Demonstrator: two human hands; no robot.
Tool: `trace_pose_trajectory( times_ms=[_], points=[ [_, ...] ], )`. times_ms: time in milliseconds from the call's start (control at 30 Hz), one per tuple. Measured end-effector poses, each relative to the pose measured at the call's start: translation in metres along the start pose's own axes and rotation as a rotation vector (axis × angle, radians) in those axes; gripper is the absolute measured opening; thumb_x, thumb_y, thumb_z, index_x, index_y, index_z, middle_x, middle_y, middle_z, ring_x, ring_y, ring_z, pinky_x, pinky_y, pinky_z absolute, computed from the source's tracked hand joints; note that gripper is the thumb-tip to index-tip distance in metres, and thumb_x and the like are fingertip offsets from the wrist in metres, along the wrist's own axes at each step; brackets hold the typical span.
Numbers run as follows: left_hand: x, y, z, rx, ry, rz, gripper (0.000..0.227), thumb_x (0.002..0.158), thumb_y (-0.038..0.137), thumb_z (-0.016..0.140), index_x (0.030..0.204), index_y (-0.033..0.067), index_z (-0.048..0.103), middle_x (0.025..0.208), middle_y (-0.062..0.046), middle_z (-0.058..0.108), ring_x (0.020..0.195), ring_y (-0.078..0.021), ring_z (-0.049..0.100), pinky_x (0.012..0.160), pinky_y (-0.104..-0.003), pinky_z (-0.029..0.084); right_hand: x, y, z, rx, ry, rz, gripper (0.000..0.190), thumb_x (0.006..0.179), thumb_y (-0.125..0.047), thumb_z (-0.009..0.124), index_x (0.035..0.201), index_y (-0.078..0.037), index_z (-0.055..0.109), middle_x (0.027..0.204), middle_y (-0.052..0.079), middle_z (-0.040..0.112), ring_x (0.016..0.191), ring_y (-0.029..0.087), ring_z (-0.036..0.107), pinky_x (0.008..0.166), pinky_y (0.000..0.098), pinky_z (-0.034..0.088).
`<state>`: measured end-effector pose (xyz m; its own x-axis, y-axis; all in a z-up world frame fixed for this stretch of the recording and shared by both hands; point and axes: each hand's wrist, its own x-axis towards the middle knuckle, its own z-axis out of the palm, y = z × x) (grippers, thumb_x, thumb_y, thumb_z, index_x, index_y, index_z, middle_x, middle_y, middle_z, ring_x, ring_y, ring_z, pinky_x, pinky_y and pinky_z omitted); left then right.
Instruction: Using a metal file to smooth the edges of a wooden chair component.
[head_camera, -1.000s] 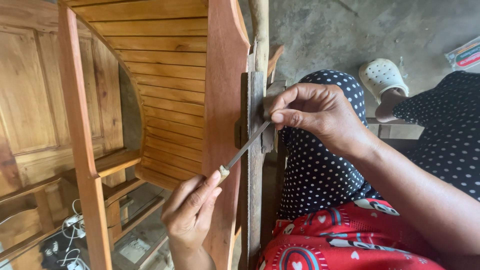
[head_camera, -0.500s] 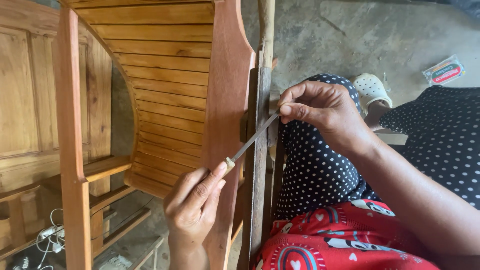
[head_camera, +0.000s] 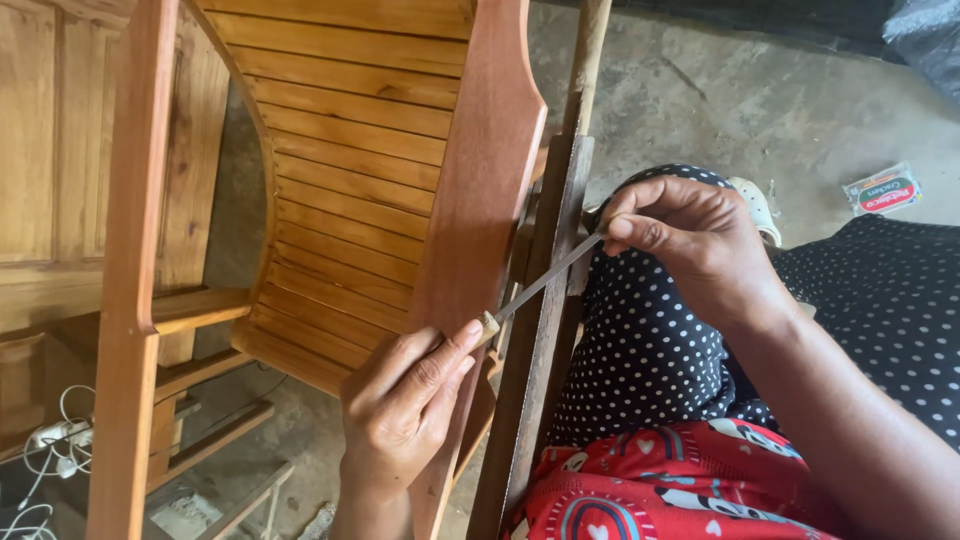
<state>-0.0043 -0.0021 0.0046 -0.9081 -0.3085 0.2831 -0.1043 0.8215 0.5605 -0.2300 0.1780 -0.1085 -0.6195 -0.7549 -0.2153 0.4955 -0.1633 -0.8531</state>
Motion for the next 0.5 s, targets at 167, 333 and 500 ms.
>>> trace_pose_trajectory(
  times_ms=[167, 333, 500],
  points=[
    [0.0032, 0.0015, 0.0001, -0.008, 0.008, -0.002, 0.042, 0.084, -0.003, 0.083, 0.123, 0.0109, 0.074, 0.096, -0.006, 0.070, 0.078, -0.0145, 0.068, 0.064, -0.028, 0.057, -0.0012, 0.0023, -0.0010, 0.004, 0.009, -0.003, 0.011, 0.097, -0.008, 0.072, 0.102, 0.001, 0.071, 0.097, 0.007, 0.072, 0.089, 0.015, 0.067, 0.085, 0.0295, 0.056],
    [0.0024, 0.0000, 0.0010, -0.020, 0.006, -0.008, 0.042, 0.084, -0.003, 0.083, 0.123, 0.0110, 0.074, 0.097, -0.006, 0.070, 0.078, -0.0148, 0.068, 0.065, -0.028, 0.058, -0.0021, 0.0015, -0.0014, -0.002, 0.008, -0.015, 0.011, 0.098, -0.009, 0.072, 0.102, 0.001, 0.071, 0.097, 0.007, 0.072, 0.089, 0.015, 0.067, 0.085, 0.0295, 0.056],
    [0.0035, 0.0005, 0.0002, -0.008, -0.006, -0.009, 0.043, 0.084, -0.002, 0.083, 0.123, 0.0120, 0.074, 0.098, -0.005, 0.071, 0.079, -0.0147, 0.068, 0.066, -0.029, 0.059, -0.0030, 0.0021, -0.0013, -0.007, 0.012, 0.000, 0.010, 0.097, -0.009, 0.072, 0.102, 0.001, 0.071, 0.097, 0.006, 0.072, 0.089, 0.014, 0.067, 0.085, 0.0291, 0.056]
  ],
)
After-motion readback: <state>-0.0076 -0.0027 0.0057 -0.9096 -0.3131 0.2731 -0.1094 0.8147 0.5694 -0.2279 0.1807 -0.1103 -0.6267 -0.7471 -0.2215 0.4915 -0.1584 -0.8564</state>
